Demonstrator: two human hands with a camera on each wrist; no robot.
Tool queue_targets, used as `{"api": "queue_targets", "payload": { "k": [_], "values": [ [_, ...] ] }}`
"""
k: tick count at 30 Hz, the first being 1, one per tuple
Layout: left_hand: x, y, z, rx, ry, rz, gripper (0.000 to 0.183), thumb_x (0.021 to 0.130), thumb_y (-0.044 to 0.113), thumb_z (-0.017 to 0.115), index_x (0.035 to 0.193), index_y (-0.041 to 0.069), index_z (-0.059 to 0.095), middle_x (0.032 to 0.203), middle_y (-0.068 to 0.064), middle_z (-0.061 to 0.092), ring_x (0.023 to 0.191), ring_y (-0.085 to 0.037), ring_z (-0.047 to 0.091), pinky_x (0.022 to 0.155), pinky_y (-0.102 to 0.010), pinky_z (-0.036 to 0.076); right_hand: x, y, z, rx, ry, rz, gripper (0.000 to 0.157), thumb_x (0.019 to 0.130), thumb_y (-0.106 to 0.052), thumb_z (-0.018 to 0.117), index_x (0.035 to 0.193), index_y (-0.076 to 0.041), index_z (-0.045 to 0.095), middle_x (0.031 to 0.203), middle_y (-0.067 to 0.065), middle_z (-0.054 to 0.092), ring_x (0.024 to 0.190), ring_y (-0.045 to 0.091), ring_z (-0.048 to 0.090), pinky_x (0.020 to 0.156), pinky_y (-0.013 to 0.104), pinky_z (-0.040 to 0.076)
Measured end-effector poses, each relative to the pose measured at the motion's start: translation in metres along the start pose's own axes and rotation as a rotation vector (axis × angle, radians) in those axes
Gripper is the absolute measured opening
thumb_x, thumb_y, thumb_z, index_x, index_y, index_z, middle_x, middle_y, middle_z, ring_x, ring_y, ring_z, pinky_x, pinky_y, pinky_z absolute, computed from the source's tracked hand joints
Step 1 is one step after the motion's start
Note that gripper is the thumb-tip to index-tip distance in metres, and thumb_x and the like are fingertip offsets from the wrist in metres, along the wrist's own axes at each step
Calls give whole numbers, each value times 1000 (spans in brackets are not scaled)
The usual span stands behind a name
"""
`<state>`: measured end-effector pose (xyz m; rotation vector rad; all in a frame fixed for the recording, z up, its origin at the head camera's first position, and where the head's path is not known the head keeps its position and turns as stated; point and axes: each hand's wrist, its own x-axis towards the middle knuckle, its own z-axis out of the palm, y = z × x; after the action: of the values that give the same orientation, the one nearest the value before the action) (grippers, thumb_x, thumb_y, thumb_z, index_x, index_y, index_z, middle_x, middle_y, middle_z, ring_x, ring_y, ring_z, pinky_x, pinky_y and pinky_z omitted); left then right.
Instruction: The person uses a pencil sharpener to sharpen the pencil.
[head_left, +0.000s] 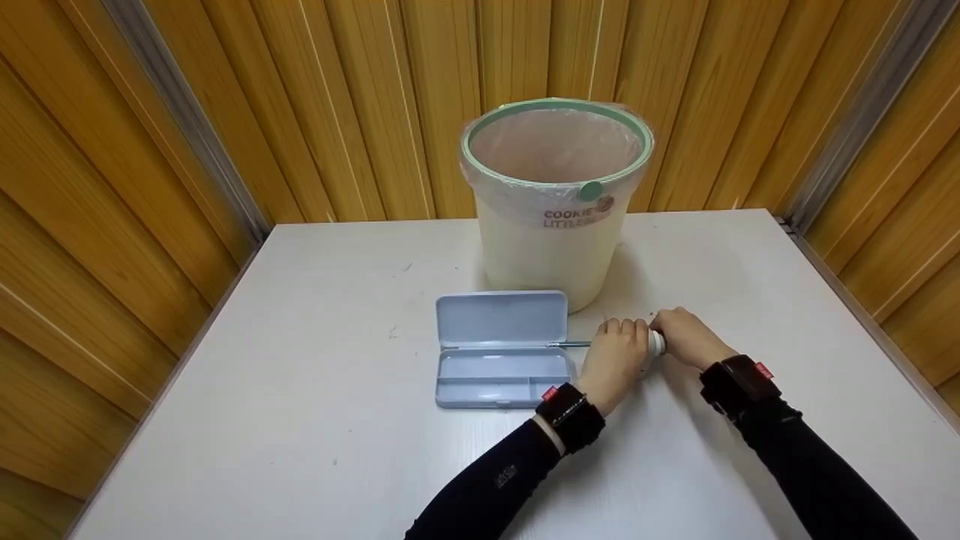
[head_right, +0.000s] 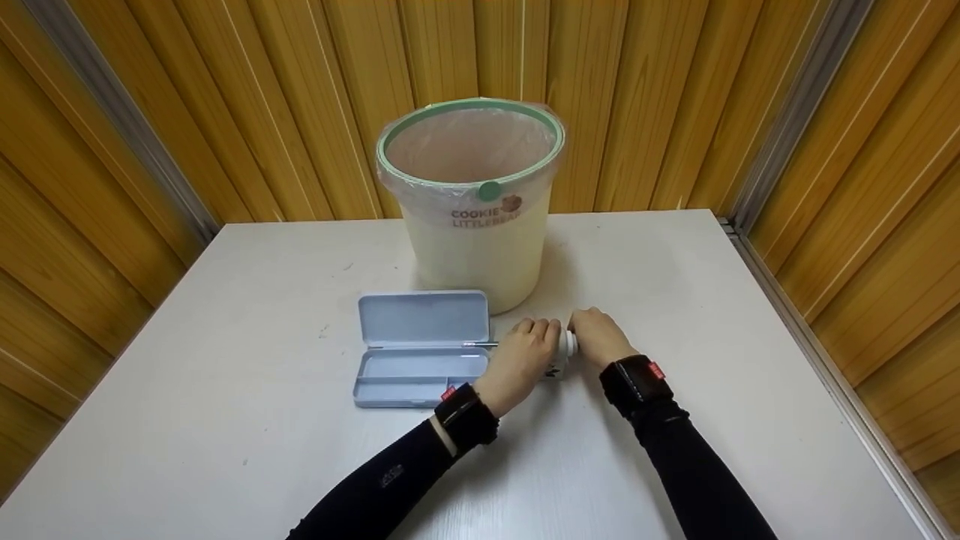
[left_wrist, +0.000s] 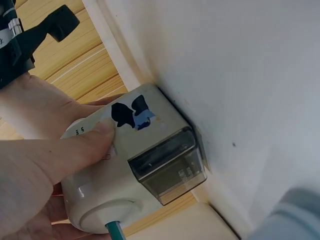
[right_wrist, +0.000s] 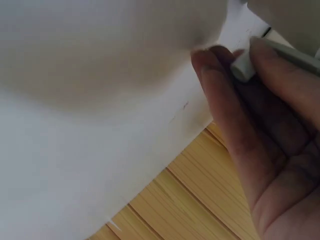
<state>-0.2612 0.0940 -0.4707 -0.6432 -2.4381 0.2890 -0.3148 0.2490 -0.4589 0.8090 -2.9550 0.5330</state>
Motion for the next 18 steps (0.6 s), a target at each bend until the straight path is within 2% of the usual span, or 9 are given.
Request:
{"api": "queue_targets", "payload": {
  "k": [3,9,18],
  "values": [
    [1,0,-1,-7,-30,2,26,91,28,61,114,15,63,96,7,69,82,-7,62,75,-18,52,-3,1,2,-27,23,-14,12,66,8,68,63,-3,64,65,9,65,58,17,49,55,29,39],
    [2,0,-3,-10,-80,22,30,91,28,62,118,15,62,100,7,69,86,-8,62,79,-19,53,-9,2,0,-2,2,-7,12,67,8,69,64,-4,67,64,8,67,57,15,52,54,28,40],
    [1,1,-1,13,-41,-12,25,91,29,61,112,16,65,93,8,69,82,-7,62,75,-18,53,-11,-1,2,5,-12,7,19,64,11,66,59,-5,57,59,2,58,55,14,45,53,27,38]
  ]
}}
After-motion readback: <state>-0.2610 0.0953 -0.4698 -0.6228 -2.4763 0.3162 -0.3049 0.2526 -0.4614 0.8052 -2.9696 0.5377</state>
